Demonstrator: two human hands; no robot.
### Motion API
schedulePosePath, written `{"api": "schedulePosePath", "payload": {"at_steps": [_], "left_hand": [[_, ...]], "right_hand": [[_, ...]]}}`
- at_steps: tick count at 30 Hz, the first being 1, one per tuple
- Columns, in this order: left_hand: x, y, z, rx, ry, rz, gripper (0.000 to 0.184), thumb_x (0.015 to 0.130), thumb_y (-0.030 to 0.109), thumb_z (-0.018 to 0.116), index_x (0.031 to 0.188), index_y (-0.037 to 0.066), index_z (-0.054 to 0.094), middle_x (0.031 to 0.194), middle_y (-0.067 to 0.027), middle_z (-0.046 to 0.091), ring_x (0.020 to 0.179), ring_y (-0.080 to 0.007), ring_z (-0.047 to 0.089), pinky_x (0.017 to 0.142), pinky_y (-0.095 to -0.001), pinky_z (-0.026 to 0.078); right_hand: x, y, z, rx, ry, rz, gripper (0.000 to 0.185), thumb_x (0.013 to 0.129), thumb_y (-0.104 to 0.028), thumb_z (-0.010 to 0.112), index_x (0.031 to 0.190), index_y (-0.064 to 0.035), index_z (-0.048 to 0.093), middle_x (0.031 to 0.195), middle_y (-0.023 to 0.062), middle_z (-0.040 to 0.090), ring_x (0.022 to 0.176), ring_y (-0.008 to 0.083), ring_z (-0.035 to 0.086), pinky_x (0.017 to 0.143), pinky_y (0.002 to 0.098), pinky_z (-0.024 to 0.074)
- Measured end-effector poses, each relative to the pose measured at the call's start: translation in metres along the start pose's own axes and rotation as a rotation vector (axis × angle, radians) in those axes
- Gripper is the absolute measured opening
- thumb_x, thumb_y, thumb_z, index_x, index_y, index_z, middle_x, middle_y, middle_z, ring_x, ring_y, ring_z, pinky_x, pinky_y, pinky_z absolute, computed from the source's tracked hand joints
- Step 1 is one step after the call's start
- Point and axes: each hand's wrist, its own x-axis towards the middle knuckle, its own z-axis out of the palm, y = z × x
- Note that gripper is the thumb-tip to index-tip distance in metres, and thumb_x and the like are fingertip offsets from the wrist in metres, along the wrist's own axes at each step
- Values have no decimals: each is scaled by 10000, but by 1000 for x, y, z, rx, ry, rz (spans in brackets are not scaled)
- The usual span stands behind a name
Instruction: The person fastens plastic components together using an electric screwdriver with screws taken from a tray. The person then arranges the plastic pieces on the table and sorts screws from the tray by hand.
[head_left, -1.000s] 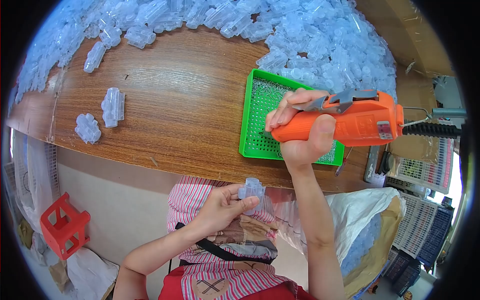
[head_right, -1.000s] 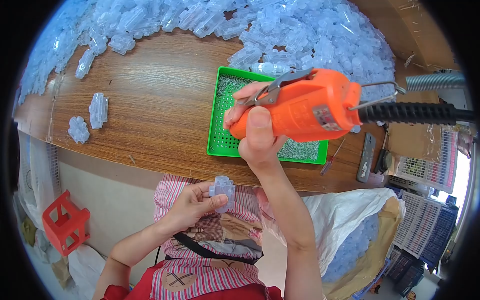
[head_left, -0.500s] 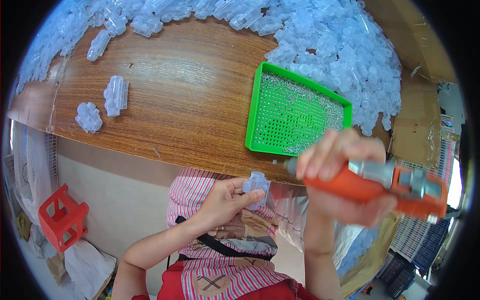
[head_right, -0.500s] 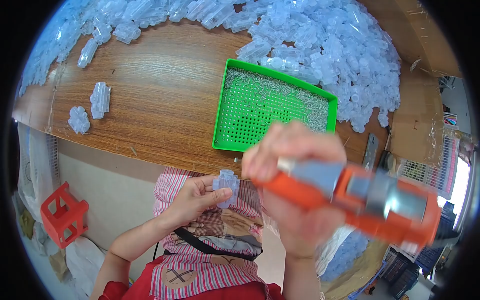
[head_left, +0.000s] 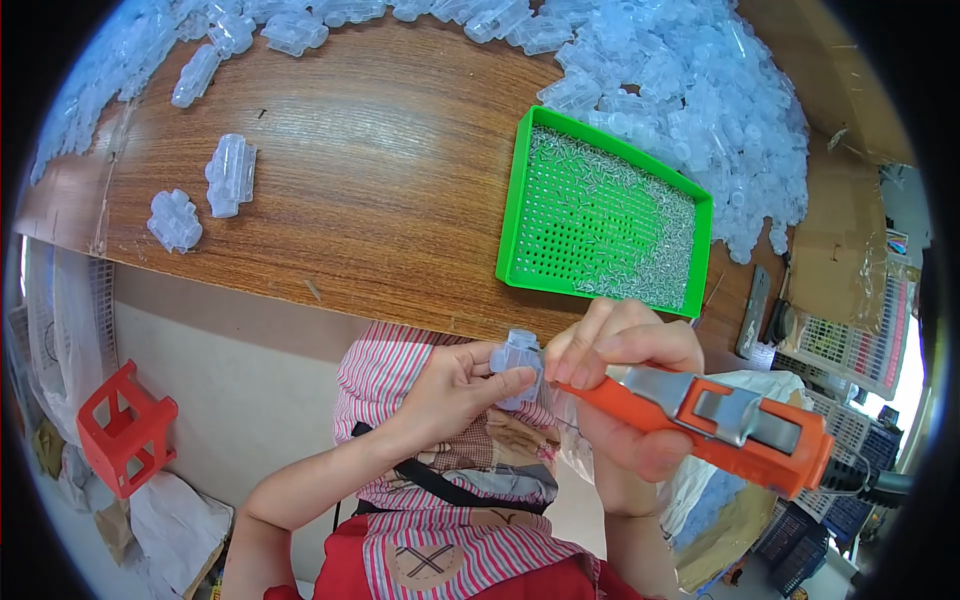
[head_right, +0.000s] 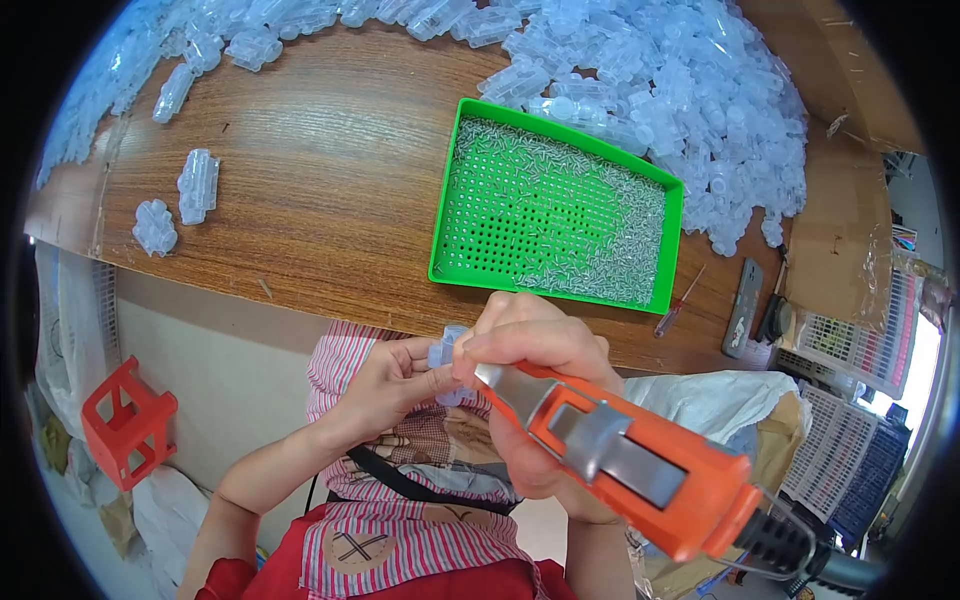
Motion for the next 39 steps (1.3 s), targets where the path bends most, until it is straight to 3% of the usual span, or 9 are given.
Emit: {"api": "schedulePosePath", "payload": {"at_steps": [4, 7, 13, 17, 19, 22, 25, 34, 39], "left_hand": [[-1, -1, 0, -30, -12, 28, 226, 909, 82, 594, 1097, -43, 604, 964, -67, 672, 832, -74, 616, 732, -228, 518], [-1, -3, -2, -30, -11, 41, 228, 909, 75, 590, 1102, -46, 602, 961, -71, 673, 831, -72, 615, 723, -227, 521], [0, -4, -1, -33, -4, 40, 229, 912, 83, 589, 1101, -45, 603, 952, -66, 674, 823, -65, 610, 714, -225, 516], [-2, -6, 1, -21, -4, 52, 234, 921, 99, 582, 1106, -44, 589, 973, -60, 666, 841, -63, 604, 737, -230, 511], [-4, -6, 1, -33, -29, 57, 266, 928, 114, 574, 1153, -25, 546, 993, -59, 657, 873, -61, 596, 764, -233, 507], [-18, 10, 6, -23, -11, 4, 303, 921, 92, 578, 1195, -10, 494, 1000, -58, 648, 886, -72, 601, 773, -234, 509], [-29, 14, 4, 1, -66, 36, 383, 912, 58, 570, 1263, 30, 420, 1074, -59, 615, 962, -97, 590, 840, -250, 483], [-40, 10, -8, -103, 93, -30, 442, 877, 46, 622, 1272, 42, 421, 1050, -53, 613, 965, -97, 586, 869, -250, 476], [-38, 15, -11, -124, 74, -120, 398, 879, 63, 634, 1220, -25, 448, 1090, -106, 610, 975, -126, 604, 839, -249, 508]], "right_hand": [[-4, 11, 4, -18, -41, -4, 655, 752, -647, 621, 920, -25, 502, 750, 85, 522, 682, 187, 523, 592, 321, 477], [-5, 11, 7, -49, -36, -5, 640, 742, -641, 634, 875, -31, 494, 743, 84, 526, 667, 185, 524, 594, 317, 472], [-5, 17, 3, -55, -92, -28, 670, 738, -639, 644, 931, -6, 540, 746, 89, 537, 669, 189, 531, 580, 317, 474], [1, 9, 4, 5, -11, 8, 634, 791, -569, 634, 1013, 18, 545, 737, 104, 546, 663, 191, 537, 573, 317, 483], [13, 1, 6, 256, 78, 20, 528, 844, -477, 626, 982, 28, 558, 713, 113, 552, 639, 193, 543, 565, 309, 479], [39, 0, -15, 226, 42, -172, 676, 853, -610, 501, 1118, 12, 500, 729, 102, 528, 656, 194, 520, 544, 334, 493], [53, 23, -22, 250, 152, -202, 689, 855, -637, 455, 1093, 7, 508, 701, 92, 512, 631, 193, 509, 499, 335, 472], [64, 53, -14, 94, 228, -127, 661, 840, -648, 466, 1021, -15, 511, 640, 75, 482, 588, 175, 497, 474, 323, 461], [63, 55, -16, 72, 227, -139, 642, 839, -645, 475, 998, -24, 517, 642, 67, 471, 579, 169, 493, 467, 309, 462]]}}
